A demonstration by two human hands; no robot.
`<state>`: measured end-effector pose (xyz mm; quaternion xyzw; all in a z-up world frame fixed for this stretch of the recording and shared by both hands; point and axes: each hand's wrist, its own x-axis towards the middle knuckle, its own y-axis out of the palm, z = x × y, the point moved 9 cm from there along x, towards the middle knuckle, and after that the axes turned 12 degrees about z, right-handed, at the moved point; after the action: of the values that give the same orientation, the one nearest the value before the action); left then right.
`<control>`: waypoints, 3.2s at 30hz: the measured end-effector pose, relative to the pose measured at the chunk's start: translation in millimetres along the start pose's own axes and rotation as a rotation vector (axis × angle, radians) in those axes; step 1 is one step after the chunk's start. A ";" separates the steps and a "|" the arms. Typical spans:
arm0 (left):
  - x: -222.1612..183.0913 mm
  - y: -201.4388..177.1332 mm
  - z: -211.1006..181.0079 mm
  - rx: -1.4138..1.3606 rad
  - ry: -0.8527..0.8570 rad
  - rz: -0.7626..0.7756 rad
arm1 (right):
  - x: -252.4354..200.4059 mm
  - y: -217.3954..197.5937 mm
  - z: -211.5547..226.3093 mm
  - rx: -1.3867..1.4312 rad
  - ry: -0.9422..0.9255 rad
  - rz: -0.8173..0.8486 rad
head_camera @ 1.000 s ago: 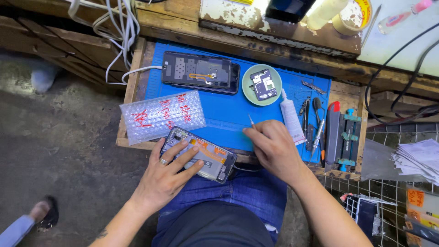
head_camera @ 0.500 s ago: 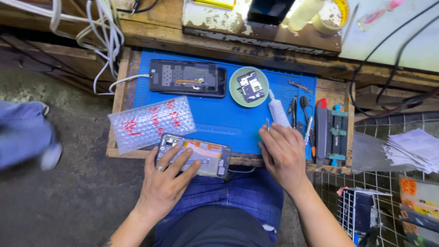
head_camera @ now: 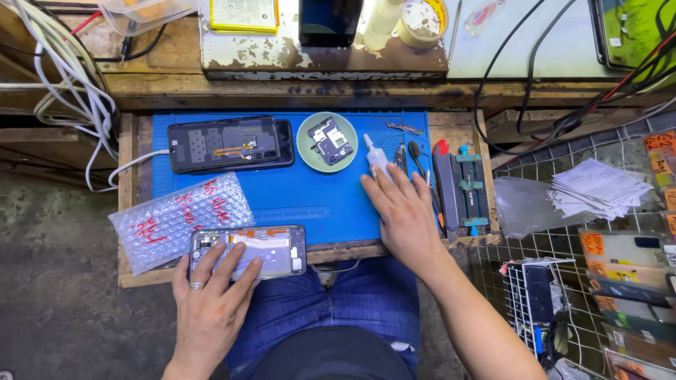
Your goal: The person uses a small brush to clean the internal components of a disassembled smartphone held in their hands. They then place the phone on a blue mat, pick up a tube of adhesive, and later handle a small plastic bag containing a screen protector.
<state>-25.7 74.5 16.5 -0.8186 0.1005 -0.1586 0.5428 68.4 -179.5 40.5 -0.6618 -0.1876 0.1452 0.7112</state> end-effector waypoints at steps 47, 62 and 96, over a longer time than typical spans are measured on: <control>-16.2 -8.5 24.4 0.004 -0.066 -0.019 | -7.6 12.2 -127.3 0.222 0.467 0.009; 4.1 -23.5 38.7 0.074 -0.077 0.052 | -15.3 33.4 -174.0 0.624 0.665 -0.093; -12.0 -35.9 68.0 0.001 -0.080 0.068 | 71.3 -12.9 57.6 0.057 -0.418 0.472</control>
<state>-12.1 150.8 23.2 -0.8200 0.1063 -0.1073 0.5520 104.7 -97.1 61.8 -0.6225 -0.1669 0.4446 0.6221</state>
